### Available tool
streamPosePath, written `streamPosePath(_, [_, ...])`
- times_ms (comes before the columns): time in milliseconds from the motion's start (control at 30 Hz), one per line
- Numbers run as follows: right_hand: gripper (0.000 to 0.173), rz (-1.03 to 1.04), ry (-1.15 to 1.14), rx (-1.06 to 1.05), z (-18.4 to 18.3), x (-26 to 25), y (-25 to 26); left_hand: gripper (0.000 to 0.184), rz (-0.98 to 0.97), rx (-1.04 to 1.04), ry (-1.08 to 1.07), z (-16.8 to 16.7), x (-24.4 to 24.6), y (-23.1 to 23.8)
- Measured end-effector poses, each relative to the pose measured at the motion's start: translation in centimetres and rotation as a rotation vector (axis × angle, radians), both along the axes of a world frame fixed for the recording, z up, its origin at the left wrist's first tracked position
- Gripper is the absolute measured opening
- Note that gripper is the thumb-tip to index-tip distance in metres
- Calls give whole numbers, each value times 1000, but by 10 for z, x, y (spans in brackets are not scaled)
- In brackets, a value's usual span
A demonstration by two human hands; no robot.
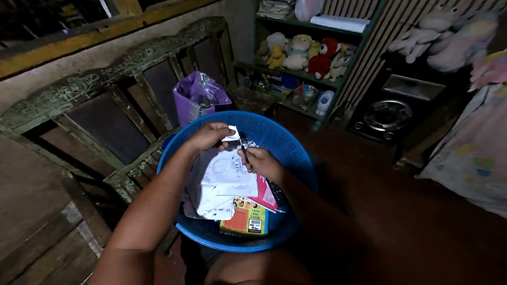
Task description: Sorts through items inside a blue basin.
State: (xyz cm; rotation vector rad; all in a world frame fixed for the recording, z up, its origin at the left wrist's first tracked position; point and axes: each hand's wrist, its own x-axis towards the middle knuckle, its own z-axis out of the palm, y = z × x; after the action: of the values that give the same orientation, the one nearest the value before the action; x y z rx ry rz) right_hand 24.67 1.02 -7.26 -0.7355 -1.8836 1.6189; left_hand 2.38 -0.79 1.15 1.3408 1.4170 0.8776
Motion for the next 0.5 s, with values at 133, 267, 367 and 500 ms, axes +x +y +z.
streamPosePath(133, [50, -2, 3, -53, -3, -1, 3, 22, 87, 80, 20, -3, -1, 3])
streamPosePath(267, [53, 56, 14, -93, -7, -1, 3, 21, 225, 183, 14, -2, -3, 4])
streamPosePath(367, [54, 109, 9, -81, -7, -1, 3, 23, 248, 221, 5, -4, -4, 6])
streamPosePath(500, [54, 125, -9, -52, -7, -2, 1, 23, 201, 231, 15, -3, -2, 5])
